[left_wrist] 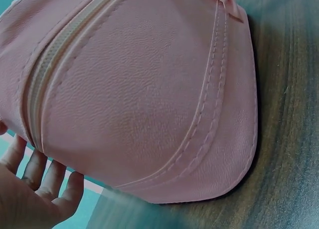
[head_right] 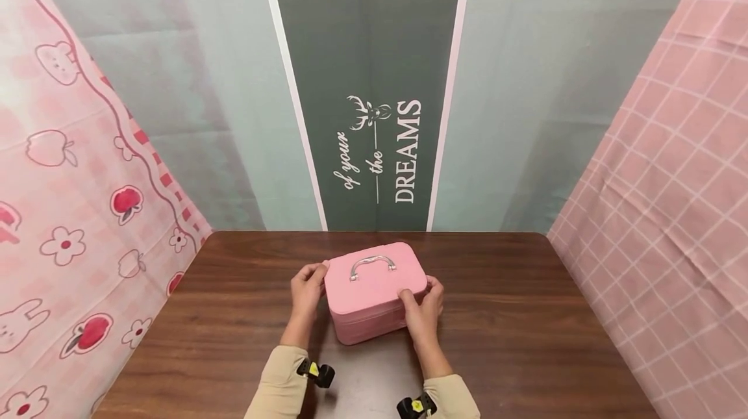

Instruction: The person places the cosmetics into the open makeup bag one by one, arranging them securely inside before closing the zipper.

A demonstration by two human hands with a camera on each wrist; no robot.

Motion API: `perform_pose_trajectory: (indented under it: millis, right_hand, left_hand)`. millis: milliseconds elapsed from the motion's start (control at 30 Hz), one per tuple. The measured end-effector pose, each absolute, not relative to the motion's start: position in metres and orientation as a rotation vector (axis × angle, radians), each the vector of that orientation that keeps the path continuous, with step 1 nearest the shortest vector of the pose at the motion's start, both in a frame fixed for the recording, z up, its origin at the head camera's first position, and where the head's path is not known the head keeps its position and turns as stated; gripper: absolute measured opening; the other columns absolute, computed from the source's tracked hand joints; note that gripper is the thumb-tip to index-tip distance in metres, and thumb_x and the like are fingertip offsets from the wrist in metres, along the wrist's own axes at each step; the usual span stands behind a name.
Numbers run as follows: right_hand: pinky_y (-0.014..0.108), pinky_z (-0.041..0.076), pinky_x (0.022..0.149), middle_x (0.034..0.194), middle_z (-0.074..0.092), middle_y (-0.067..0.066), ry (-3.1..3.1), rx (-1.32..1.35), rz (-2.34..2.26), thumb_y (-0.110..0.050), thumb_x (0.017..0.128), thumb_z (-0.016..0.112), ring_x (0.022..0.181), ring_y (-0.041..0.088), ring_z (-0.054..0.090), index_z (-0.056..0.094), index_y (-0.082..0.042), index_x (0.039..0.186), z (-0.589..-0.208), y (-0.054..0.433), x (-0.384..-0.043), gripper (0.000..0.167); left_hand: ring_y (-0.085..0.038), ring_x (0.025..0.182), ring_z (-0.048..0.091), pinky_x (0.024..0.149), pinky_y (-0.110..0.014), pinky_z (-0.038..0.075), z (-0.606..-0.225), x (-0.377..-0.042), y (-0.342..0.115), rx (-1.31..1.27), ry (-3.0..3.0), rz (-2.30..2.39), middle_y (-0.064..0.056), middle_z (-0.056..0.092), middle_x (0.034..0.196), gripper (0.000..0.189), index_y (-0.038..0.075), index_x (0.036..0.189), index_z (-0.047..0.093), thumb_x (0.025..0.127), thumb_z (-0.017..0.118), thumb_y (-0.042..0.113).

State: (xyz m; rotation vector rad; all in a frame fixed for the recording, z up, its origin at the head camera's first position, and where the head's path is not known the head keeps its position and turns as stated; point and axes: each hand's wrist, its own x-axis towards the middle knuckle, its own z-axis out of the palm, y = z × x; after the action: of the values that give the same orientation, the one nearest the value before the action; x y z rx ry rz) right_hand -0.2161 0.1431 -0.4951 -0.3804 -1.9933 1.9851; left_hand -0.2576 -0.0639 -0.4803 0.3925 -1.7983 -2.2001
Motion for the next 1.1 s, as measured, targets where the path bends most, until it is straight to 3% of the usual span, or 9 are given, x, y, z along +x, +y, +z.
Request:
perform_pose_trajectory:
  millis: [300, 467, 567, 733, 833, 1100]
  right_hand:
    - [0.025, 0.034, 0.083, 0.122, 0.037, 0.023, -1.957, -0.319, 1.988, -0.007, 0.078, 0.060, 0.109, 0.032, 0.041, 0.029, 0.002, 0.123, -0.497, 0.144, -0.217, 0.056]
    - [0.023, 0.038, 0.076, 0.108, 0.043, 0.018, -1.975, -0.287, 2.021, -0.008, 0.081, 0.057, 0.094, 0.022, 0.044, 0.040, 0.004, 0.115, -0.495, 0.165, -0.221, 0.040]
    - [0.022, 0.041, 0.072, 0.111, 0.047, 0.020, -2.078, -0.269, 2.027, -0.008, 0.084, 0.053, 0.089, 0.017, 0.046, 0.045, 0.006, 0.119, -0.486, 0.178, -0.230, 0.039]
    - [0.021, 0.043, 0.073, 0.124, 0.047, 0.022, -2.203, -0.073, 2.061, 0.000, 0.086, 0.049, 0.095, 0.018, 0.047, 0.047, 0.005, 0.127, -0.473, 0.195, -0.252, 0.041]
    - [0.021, 0.043, 0.077, 0.129, 0.046, 0.022, -2.256, 0.096, 2.074, 0.002, 0.087, 0.049, 0.104, 0.024, 0.045, 0.048, 0.005, 0.128, -0.474, 0.201, -0.264, 0.041]
    - [0.029, 0.039, 0.089, 0.136, 0.043, 0.018, -2.278, 0.264, 2.103, -0.004, 0.092, 0.047, 0.115, 0.026, 0.041, 0.049, 0.000, 0.128, -0.495, 0.203, -0.278, 0.037]
  left_hand:
    - [-0.015, 0.065, 0.051, 0.058, -0.030, 0.046, -0.495, -0.267, -0.064, 0.381, -1.893, -2.043, -0.006, 0.058, 0.076, 0.021, -0.001, 0.085, 0.068, 0.084, 0.068, 0.020]
    - [-0.017, 0.075, 0.053, 0.067, -0.029, 0.043, -0.487, -0.258, -0.063, 0.318, -2.036, -1.850, -0.002, 0.061, 0.078, 0.014, 0.005, 0.087, 0.069, 0.083, 0.066, 0.019]
    - [-0.017, 0.081, 0.055, 0.072, -0.032, 0.044, -0.482, -0.248, -0.064, 0.293, -2.084, -1.800, -0.001, 0.063, 0.084, 0.015, 0.008, 0.092, 0.069, 0.082, 0.065, 0.019]
    - [-0.028, 0.093, 0.058, 0.084, -0.044, 0.045, -0.479, -0.229, -0.061, 0.237, -2.060, -1.764, -0.012, 0.063, 0.097, 0.022, 0.005, 0.099, 0.066, 0.077, 0.063, 0.011]
    - [-0.034, 0.097, 0.057, 0.083, -0.051, 0.046, -0.484, -0.218, -0.055, 0.192, -1.985, -1.776, -0.017, 0.060, 0.101, 0.024, 0.004, 0.100, 0.066, 0.077, 0.064, 0.008]
    - [-0.040, 0.096, 0.055, 0.085, -0.054, 0.042, -0.471, -0.190, -0.039, 0.061, -1.871, -1.826, -0.024, 0.056, 0.107, 0.031, -0.007, 0.109, 0.061, 0.078, 0.061, -0.008]
